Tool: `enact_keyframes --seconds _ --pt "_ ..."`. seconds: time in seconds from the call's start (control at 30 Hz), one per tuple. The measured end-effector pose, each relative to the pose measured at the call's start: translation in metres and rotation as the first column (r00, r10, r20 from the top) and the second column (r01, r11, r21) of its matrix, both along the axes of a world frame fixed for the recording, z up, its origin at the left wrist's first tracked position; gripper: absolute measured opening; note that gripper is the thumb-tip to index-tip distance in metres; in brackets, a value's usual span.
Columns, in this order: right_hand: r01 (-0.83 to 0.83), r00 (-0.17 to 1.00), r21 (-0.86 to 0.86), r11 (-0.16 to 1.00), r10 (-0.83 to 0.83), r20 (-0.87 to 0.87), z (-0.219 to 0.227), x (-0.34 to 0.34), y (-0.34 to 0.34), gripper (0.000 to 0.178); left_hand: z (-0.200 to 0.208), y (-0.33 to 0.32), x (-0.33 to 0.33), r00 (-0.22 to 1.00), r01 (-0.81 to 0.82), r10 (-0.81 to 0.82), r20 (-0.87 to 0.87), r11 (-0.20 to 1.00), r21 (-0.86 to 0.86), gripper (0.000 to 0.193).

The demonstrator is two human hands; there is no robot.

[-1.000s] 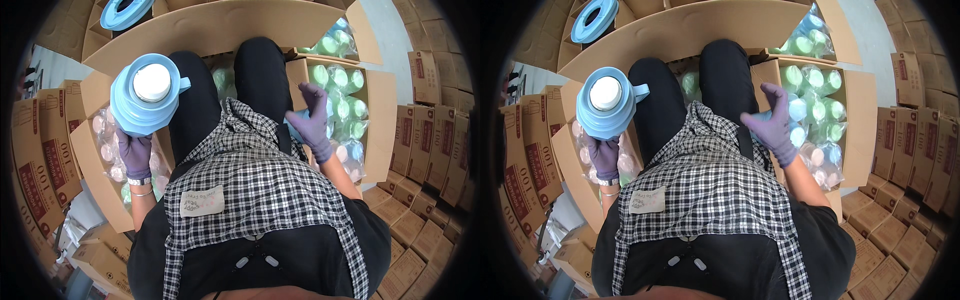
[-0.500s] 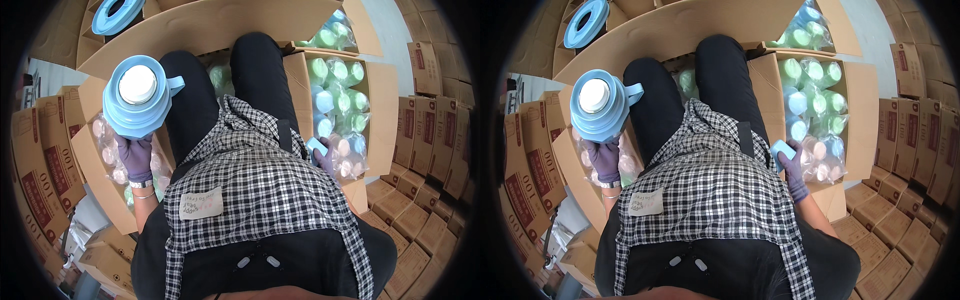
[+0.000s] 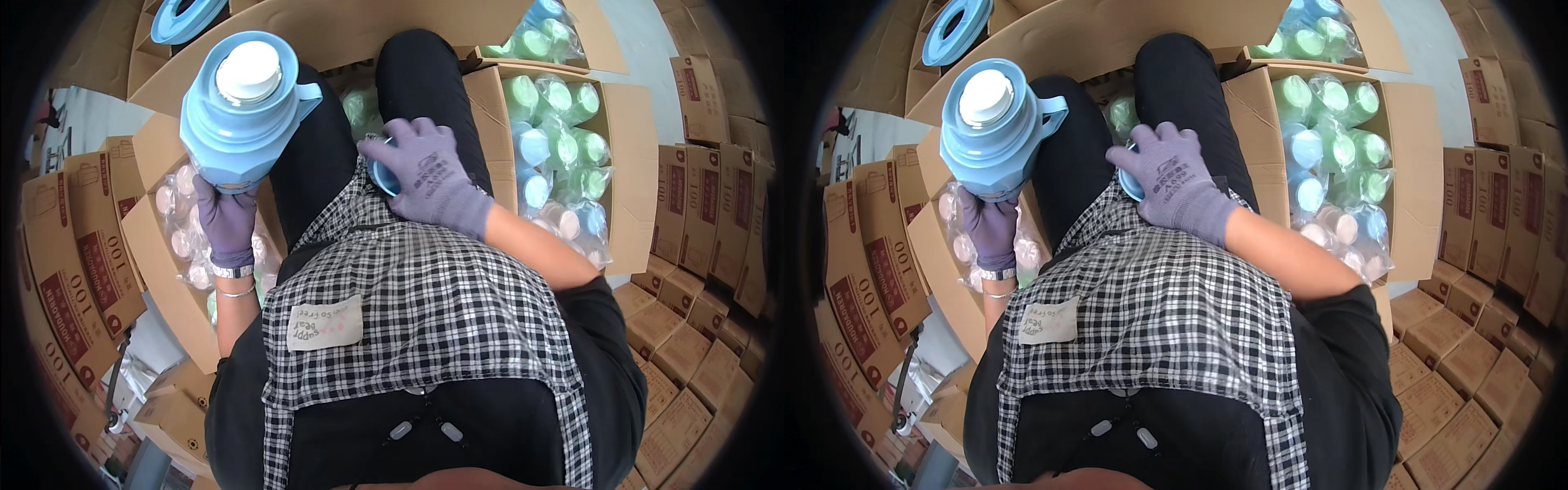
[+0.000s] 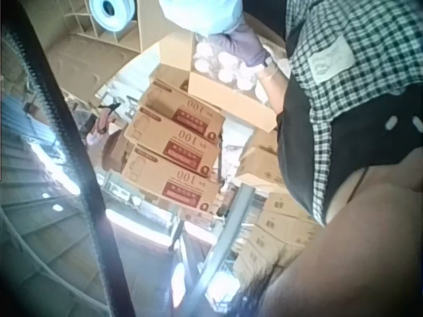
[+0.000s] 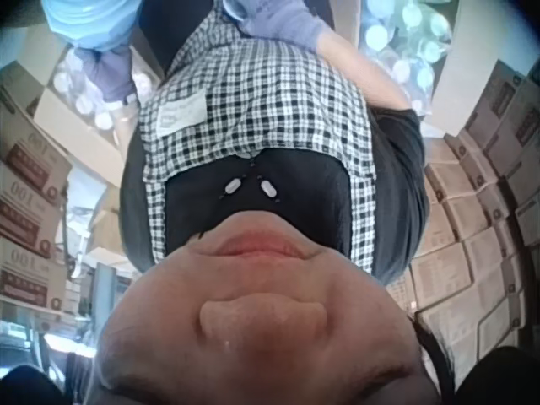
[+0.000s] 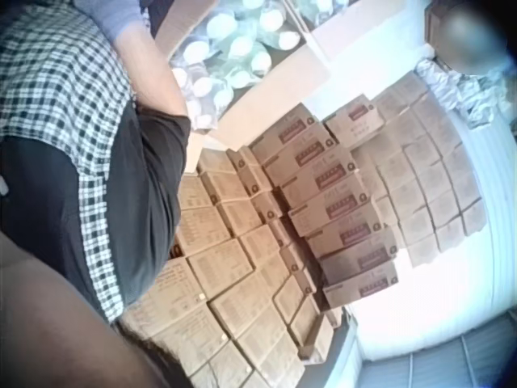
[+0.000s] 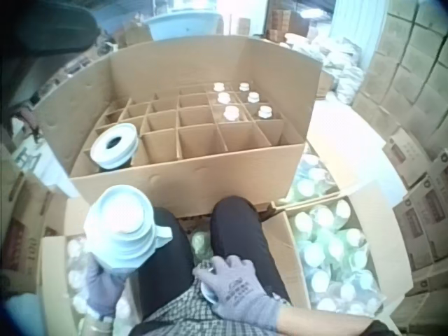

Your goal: The person assembles plastic pitchers by attaching lids and spouts, then wraps each unit in a plastic bag. The person handles light blue and light green pitchers, placing the finished units into a cardboard box.

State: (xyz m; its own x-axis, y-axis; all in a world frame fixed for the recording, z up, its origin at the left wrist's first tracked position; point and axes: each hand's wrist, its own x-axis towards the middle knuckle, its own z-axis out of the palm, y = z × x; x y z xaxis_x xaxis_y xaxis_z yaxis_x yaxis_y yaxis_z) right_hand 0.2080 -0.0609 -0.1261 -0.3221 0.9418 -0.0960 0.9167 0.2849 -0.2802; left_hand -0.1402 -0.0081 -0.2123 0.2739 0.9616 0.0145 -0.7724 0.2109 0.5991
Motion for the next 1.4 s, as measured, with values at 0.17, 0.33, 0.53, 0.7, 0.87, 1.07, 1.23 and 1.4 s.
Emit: enact_keyframes --seconds 0.17,0.33,0.53,0.7,0.87,1.07,1.23,1.4 --pt "-0.105 0.988 -0.362 0.926 0.139 0.069 0.01 0.04 0.001 0.065 -0.01 -0.004 -0.013 0.989 0.052 -0.047 0.138 0.998 -0.032 0.055" --pt "-0.092 0.573 -0.648 0.756 -0.492 -0.656 -0.05 0.133 -0.099 0.064 -0.012 -0.008 -0.004 0.99 0.034 -0.027 0.135 0.998 -0.047 0.053" --pt "-0.032 0.516 -0.816 0.577 -0.69 -0.507 -0.047 0.173 -0.23 0.071 -0.014 0.002 -0.011 0.999 -0.044 0.043 -0.014 0.997 -0.059 0.052" --pt "0.35 -0.056 -0.742 0.572 -0.778 -0.626 -0.033 0.229 -0.233 0.092 -0.014 0.005 -0.014 1.0 0.021 -0.021 -0.012 1.0 0.021 0.051" --pt "0.174 -0.655 -0.352 0.92 -0.159 -0.739 0.004 0.178 -0.126 0.108 0.011 0.011 0.021 0.837 -0.043 0.124 -0.534 0.986 0.161 0.044" --pt "0.03 -0.594 -0.213 0.977 -0.153 -0.79 0.012 0.153 -0.054 0.12 0.043 -0.033 0.097 0.528 0.293 0.194 -0.827 0.872 0.392 0.042" --pt "-0.408 -0.63 0.053 0.911 -0.24 -0.738 0.014 0.128 -0.007 0.109 0.043 -0.001 0.057 0.37 0.099 0.321 -0.872 0.92 0.38 0.049" --pt "-0.391 -0.49 -0.258 0.883 -0.437 -0.754 0.023 0.062 0.005 0.106 0.135 0.002 0.128 0.524 0.238 0.534 -0.664 0.657 0.716 0.15"
